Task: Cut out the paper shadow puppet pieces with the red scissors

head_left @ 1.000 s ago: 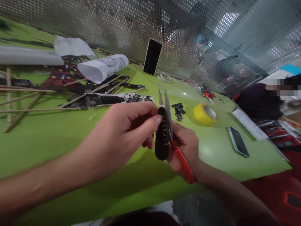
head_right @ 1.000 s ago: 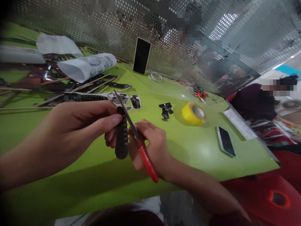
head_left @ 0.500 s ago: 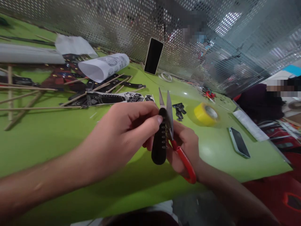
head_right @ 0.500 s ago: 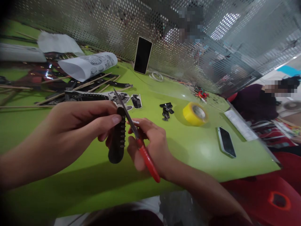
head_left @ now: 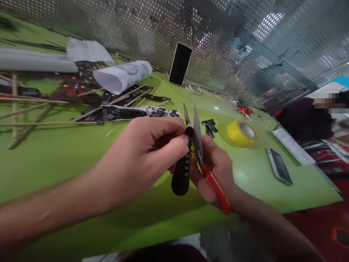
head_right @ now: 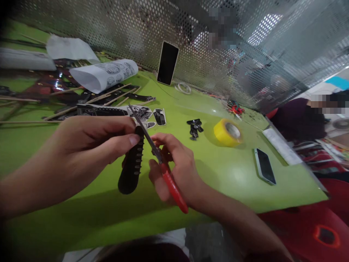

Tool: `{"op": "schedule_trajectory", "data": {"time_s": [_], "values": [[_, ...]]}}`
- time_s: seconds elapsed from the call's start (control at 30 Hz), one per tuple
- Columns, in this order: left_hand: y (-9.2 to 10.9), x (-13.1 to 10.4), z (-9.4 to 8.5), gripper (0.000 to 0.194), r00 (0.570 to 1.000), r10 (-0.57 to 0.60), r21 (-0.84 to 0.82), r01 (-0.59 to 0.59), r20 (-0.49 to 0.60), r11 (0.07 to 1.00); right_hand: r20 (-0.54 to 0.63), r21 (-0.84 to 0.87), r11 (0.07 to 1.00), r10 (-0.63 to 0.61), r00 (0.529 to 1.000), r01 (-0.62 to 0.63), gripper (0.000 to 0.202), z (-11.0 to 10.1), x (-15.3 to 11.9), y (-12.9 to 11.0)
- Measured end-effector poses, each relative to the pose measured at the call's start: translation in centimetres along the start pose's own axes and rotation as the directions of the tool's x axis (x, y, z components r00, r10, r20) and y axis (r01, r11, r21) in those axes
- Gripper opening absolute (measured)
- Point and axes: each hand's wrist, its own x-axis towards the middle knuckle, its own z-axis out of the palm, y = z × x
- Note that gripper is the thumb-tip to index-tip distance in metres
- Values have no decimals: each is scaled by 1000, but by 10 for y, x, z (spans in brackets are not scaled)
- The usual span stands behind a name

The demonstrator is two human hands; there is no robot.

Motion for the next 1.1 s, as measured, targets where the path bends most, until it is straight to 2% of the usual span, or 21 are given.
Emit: {"op": "schedule_trajectory", "data": {"time_s": [0.17, 0.27, 0.37, 0.57, 0.83, 0.97, 1.1], "values": [[0, 0, 1, 26, 1000, 0, -15, 0, 12, 1000, -16, -17, 1000, -4, 1000, 3, 24, -4, 6, -8], [1, 0, 1, 26, 1000, 3, -27, -2, 17, 1000, 11, -60, 996, -62, 998, 63, 17, -7, 8, -13], [1, -1, 1, 26, 1000, 11, -43, -10, 13, 999, 23, -107, 989, -99, 995, 101, 18, -9, 8, -17], [-3, -3, 3, 28, 999, 44, -66, -43, 19, 997, -16, -99, 993, -63, 998, 61, 15, -9, 6, -19], [-2, -4, 2, 28, 999, 30, -119, -25, 36, 993, -23, -100, 993, -70, 997, 68, 12, -10, 5, -17], [1, 0, 2, 28, 999, 6, -156, 2, 48, 988, -8, -106, 994, -26, 1000, 25, 13, -11, 3, -17], [1, 0, 1, 27, 997, -3, -187, 18, 78, 982, 22, -93, 994, -51, 998, 53, 13, -12, 4, -18]]}}
